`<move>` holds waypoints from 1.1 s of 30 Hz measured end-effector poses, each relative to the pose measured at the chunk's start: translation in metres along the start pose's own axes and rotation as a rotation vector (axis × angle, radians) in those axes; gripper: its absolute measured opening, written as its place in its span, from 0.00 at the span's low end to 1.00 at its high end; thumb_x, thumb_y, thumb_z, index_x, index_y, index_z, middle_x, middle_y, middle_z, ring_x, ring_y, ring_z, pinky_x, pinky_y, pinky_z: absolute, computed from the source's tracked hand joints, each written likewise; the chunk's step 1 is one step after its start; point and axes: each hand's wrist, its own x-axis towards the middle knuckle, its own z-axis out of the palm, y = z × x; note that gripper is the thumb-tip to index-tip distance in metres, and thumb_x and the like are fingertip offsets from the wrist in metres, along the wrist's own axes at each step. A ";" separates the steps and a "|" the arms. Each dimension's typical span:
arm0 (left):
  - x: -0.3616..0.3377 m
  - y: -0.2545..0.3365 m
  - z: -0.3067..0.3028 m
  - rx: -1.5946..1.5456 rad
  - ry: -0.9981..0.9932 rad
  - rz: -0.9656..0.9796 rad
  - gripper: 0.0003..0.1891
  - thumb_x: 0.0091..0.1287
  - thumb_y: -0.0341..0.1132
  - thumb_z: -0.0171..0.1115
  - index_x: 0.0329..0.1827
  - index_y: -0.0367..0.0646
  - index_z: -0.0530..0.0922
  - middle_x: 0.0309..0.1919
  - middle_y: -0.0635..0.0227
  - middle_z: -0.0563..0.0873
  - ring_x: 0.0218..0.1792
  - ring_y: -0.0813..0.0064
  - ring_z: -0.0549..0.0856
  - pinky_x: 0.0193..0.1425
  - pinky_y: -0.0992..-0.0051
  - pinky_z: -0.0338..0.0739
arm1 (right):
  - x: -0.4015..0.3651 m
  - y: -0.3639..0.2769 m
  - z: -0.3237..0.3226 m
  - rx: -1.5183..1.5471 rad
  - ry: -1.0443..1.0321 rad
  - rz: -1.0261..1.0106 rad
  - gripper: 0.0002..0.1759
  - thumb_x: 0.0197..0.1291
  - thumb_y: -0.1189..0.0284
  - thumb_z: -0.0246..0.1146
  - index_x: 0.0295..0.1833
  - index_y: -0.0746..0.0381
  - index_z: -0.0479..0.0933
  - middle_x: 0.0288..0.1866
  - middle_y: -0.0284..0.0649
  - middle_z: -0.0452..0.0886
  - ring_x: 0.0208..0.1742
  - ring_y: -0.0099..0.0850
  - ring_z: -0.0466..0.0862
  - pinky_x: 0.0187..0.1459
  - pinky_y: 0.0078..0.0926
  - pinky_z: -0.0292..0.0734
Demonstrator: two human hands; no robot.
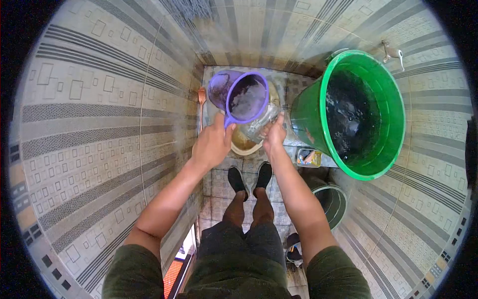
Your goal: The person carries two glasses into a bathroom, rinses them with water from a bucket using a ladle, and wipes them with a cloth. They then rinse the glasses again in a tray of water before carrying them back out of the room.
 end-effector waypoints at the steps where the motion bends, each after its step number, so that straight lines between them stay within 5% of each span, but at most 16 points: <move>1: 0.002 -0.002 0.001 -0.001 -0.001 -0.007 0.14 0.70 0.39 0.49 0.45 0.36 0.63 0.25 0.39 0.80 0.30 0.38 0.80 0.35 0.46 0.73 | 0.003 -0.002 0.008 -0.081 0.057 0.000 0.25 0.65 0.46 0.52 0.29 0.57 0.66 0.17 0.30 0.63 0.14 0.23 0.60 0.17 0.25 0.57; 13: 0.005 -0.014 0.013 -0.001 0.001 -0.116 0.15 0.71 0.42 0.47 0.45 0.36 0.61 0.23 0.39 0.80 0.28 0.37 0.80 0.31 0.45 0.72 | 0.054 0.013 0.042 -0.414 0.097 -0.091 0.34 0.59 0.40 0.57 0.36 0.66 0.76 0.27 0.36 0.77 0.25 0.28 0.75 0.28 0.33 0.71; 16: 0.008 -0.013 0.008 -0.043 0.026 -0.160 0.15 0.71 0.42 0.47 0.45 0.37 0.61 0.23 0.39 0.80 0.28 0.36 0.80 0.32 0.45 0.72 | 0.062 0.016 0.042 -0.783 0.035 -0.264 0.30 0.60 0.45 0.58 0.33 0.65 0.77 0.27 0.43 0.79 0.28 0.33 0.79 0.30 0.38 0.73; 18: 0.013 -0.014 0.005 -0.065 0.028 -0.226 0.15 0.71 0.42 0.47 0.46 0.38 0.62 0.24 0.39 0.80 0.29 0.36 0.80 0.32 0.44 0.72 | 0.059 0.020 0.039 -1.056 -0.159 -0.820 0.26 0.61 0.51 0.59 0.27 0.66 0.74 0.21 0.52 0.78 0.26 0.45 0.81 0.33 0.40 0.73; 24: 0.025 -0.022 0.000 0.026 0.054 -0.277 0.15 0.71 0.43 0.48 0.46 0.38 0.62 0.24 0.39 0.80 0.28 0.35 0.80 0.32 0.43 0.72 | 0.042 -0.004 0.038 -1.600 -0.564 -0.950 0.26 0.58 0.54 0.63 0.23 0.66 0.70 0.21 0.56 0.76 0.26 0.54 0.79 0.30 0.47 0.72; 33: 0.031 -0.025 -0.008 0.132 0.057 -0.282 0.14 0.70 0.42 0.49 0.46 0.40 0.62 0.22 0.42 0.80 0.27 0.39 0.81 0.32 0.44 0.73 | 0.030 -0.020 0.045 -1.531 -0.660 -1.055 0.25 0.57 0.53 0.64 0.22 0.64 0.71 0.17 0.51 0.76 0.22 0.51 0.79 0.26 0.45 0.74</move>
